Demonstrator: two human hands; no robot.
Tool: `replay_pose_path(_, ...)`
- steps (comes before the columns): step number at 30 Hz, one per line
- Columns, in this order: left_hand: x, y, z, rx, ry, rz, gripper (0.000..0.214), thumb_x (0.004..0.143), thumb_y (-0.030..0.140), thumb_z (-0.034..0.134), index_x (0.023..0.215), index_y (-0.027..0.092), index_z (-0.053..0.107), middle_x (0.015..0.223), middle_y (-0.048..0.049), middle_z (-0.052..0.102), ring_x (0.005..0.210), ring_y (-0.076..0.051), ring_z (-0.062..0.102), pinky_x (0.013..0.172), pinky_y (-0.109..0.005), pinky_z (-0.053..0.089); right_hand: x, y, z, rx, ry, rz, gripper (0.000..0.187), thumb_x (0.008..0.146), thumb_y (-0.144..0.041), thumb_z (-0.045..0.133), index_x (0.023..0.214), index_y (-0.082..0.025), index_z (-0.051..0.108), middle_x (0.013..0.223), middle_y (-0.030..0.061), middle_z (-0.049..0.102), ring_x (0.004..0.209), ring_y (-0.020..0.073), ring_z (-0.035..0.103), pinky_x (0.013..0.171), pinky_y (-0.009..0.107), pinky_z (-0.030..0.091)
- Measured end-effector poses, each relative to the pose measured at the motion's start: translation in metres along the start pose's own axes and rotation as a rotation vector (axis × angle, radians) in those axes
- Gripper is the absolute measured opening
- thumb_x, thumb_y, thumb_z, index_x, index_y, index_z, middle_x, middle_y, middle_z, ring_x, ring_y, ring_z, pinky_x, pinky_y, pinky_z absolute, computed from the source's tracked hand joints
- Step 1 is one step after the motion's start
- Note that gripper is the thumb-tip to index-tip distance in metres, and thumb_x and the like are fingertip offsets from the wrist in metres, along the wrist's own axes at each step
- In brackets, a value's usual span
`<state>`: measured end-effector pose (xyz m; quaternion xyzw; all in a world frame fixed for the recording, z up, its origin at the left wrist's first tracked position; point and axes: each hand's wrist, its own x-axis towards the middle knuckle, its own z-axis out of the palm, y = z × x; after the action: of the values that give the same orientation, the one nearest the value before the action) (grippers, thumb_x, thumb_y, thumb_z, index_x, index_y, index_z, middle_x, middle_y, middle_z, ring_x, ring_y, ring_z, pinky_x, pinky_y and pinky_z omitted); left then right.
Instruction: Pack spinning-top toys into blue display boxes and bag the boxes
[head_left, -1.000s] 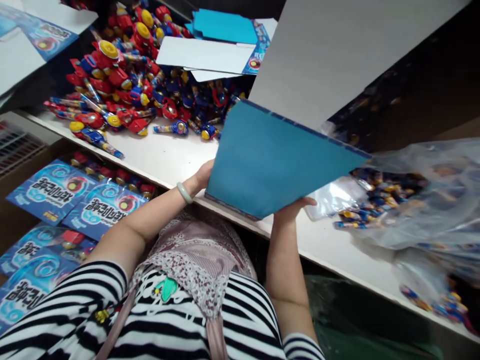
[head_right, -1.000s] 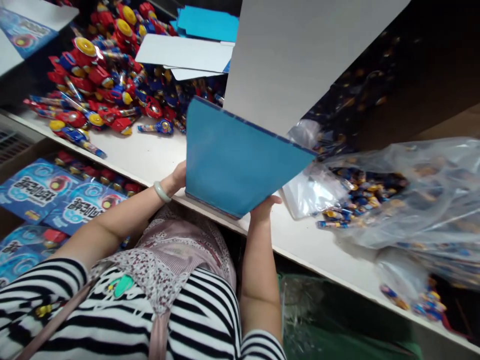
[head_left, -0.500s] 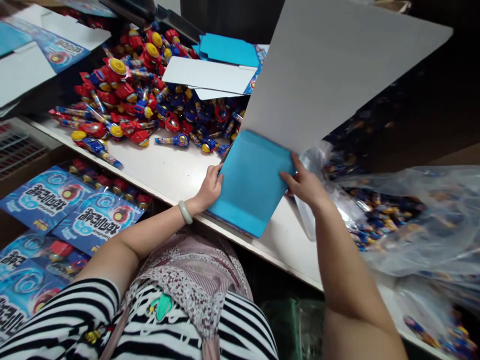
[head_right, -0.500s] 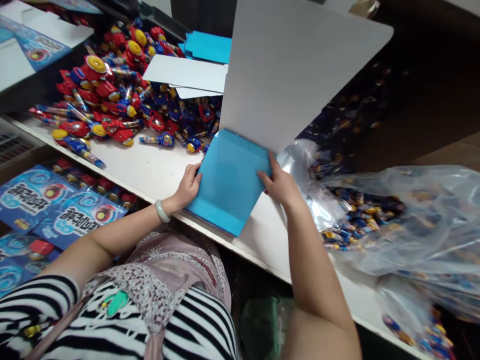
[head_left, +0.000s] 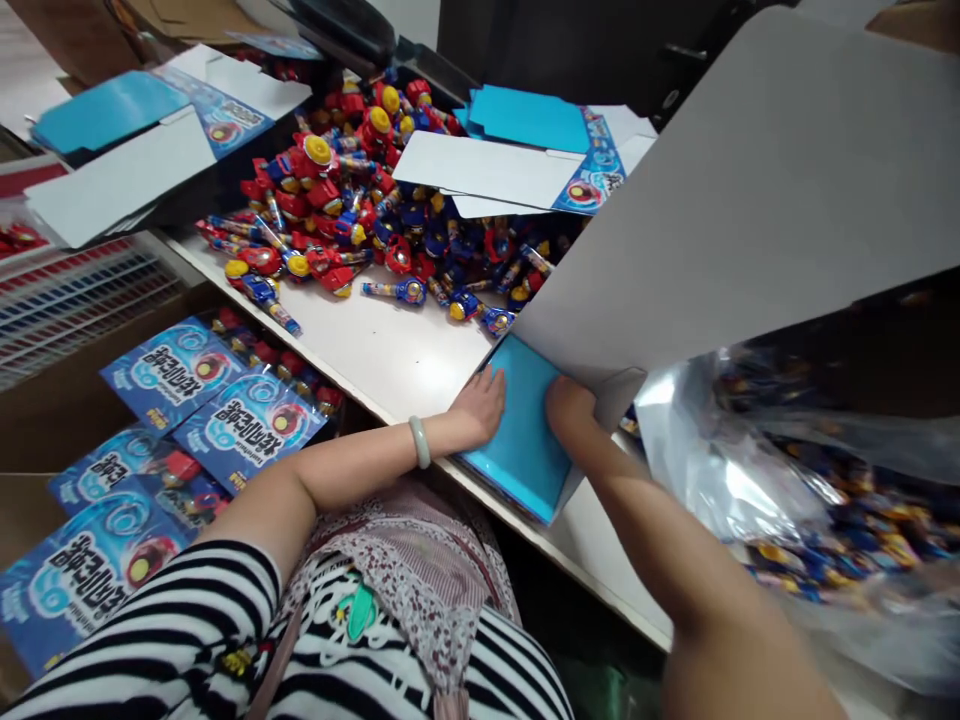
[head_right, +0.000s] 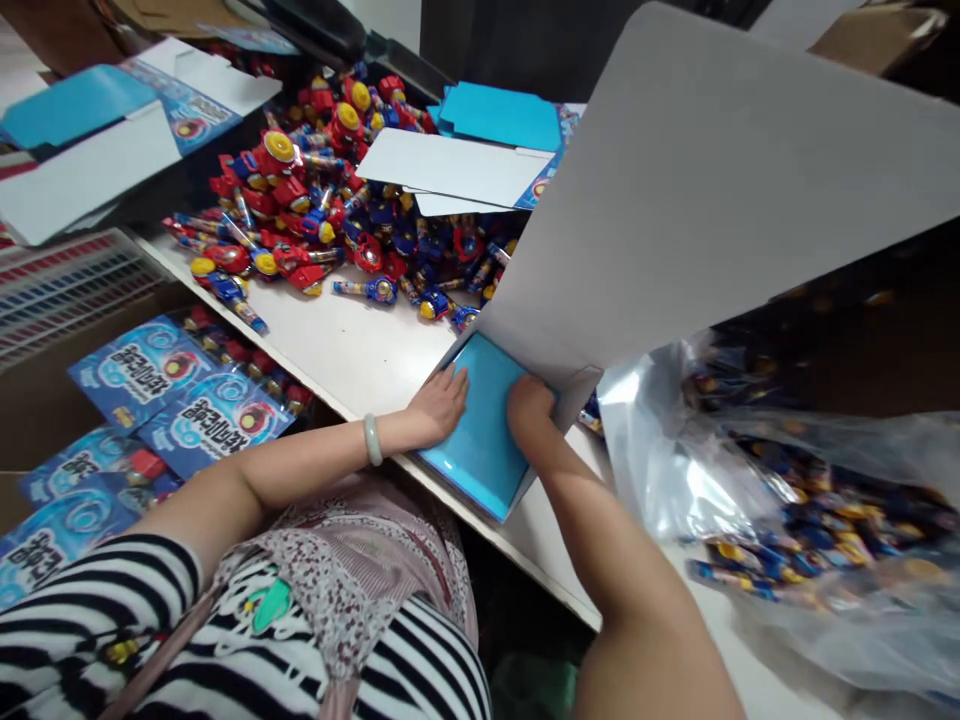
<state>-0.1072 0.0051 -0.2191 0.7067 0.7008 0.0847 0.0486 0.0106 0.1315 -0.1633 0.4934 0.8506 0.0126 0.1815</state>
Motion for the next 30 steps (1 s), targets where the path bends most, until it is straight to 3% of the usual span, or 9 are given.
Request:
replay_pose_path(4,0.007,0.008,-0.018,0.106,-0.161,0.040,0.057,0.093,0.014,0.042,0.146,-0.007,0.045,0.156,-0.0300,0.036,0.146,-0.045,0.036,0.113,-0.055,0.040,-0.013,-0.009,-0.003,-0.045,0.039,0.043,0.042,0.090,-0.001,0.033,0.109,0.007,0.069,0.099,0.0335,0.071,0.100,0.0396,0.073,0.076,0.048,0.059)
replay_pose_path(8,0.002,0.014,-0.031,0.005,-0.133,0.025,0.054,0.093,0.010,0.039,0.144,-0.006,0.048,0.155,-0.0285,0.040,0.145,-0.041,0.039,0.115,-0.053,0.040,-0.036,-0.010,-0.002,-0.071,0.178,-0.192,0.046,0.098,-0.011,0.033,0.135,-0.007,0.059,0.125,0.0254,0.067,0.114,0.0341,0.068,0.090,0.047,0.056)
replay_pose_path(10,-0.002,0.003,-0.037,-0.195,-0.068,0.171,0.050,0.094,0.010,0.042,0.141,0.000,0.054,0.148,-0.0249,0.050,0.139,-0.032,0.050,0.114,-0.046,0.044,-0.040,-0.007,0.008,-0.091,0.236,-0.303,0.045,0.097,-0.012,0.038,0.137,-0.011,0.058,0.129,0.0225,0.066,0.113,0.0302,0.068,0.092,0.043,0.056)
replay_pose_path(12,-0.007,-0.030,-0.046,-0.468,0.105,0.357,0.046,0.096,0.018,0.048,0.140,0.006,0.055,0.139,-0.0203,0.059,0.130,-0.024,0.058,0.112,-0.036,0.047,-0.034,0.000,0.010,-0.104,0.178,-0.352,0.039,0.095,-0.015,0.043,0.124,-0.016,0.069,0.118,0.0179,0.072,0.099,0.0283,0.072,0.085,0.040,0.059)
replay_pose_path(14,-0.016,-0.091,-0.059,-0.695,0.379,0.326,0.046,0.096,0.027,0.054,0.139,0.009,0.055,0.134,-0.0171,0.062,0.121,-0.020,0.061,0.108,-0.032,0.050,-0.020,0.002,-0.006,-0.076,0.142,-0.409,0.033,0.096,-0.024,0.045,0.111,-0.024,0.075,0.106,0.0115,0.077,0.086,0.0277,0.074,0.072,0.039,0.059)
replay_pose_path(18,-0.035,-0.253,-0.088,-0.686,0.816,-0.462,0.043,0.087,0.013,0.057,0.130,0.014,0.058,0.120,-0.0142,0.065,0.105,-0.022,0.064,0.099,-0.041,0.054,0.021,-0.055,-0.081,-0.028,0.474,-0.703,0.041,0.101,-0.037,0.038,0.131,-0.028,0.065,0.118,0.0089,0.073,0.101,0.0288,0.070,0.073,0.037,0.055)
replay_pose_path(21,-0.035,-0.336,-0.102,-0.424,0.698,-0.729,0.063,0.074,0.009,0.067,0.136,0.010,0.054,0.134,-0.0182,0.057,0.127,-0.032,0.052,0.114,-0.049,0.041,0.073,-0.143,-0.131,-0.147,0.458,-0.922,0.043,0.098,-0.020,0.038,0.134,-0.018,0.063,0.121,0.0148,0.072,0.109,0.0287,0.064,0.089,0.038,0.050)
replay_pose_path(25,-0.024,-0.353,-0.104,-0.253,0.382,-0.732,0.067,0.074,0.016,0.067,0.138,0.011,0.053,0.137,-0.0187,0.056,0.130,-0.037,0.048,0.115,-0.055,0.037,0.152,-0.237,-0.146,-0.173,0.428,-1.031,0.046,0.096,-0.014,0.039,0.138,-0.023,0.059,0.152,0.0142,0.050,0.135,0.0339,0.044,0.104,0.053,0.041)
replay_pose_path(30,-0.008,-0.332,-0.091,-0.235,0.309,-0.675,0.059,0.084,0.023,0.059,0.141,0.012,0.052,0.144,-0.0184,0.048,0.129,-0.033,0.052,0.113,-0.045,0.041,0.213,-0.269,-0.132,-0.073,0.448,-1.146,0.027,0.085,-0.012,0.047,0.093,-0.016,0.072,0.141,0.0190,0.053,0.140,0.0414,0.034,0.108,0.072,0.031)
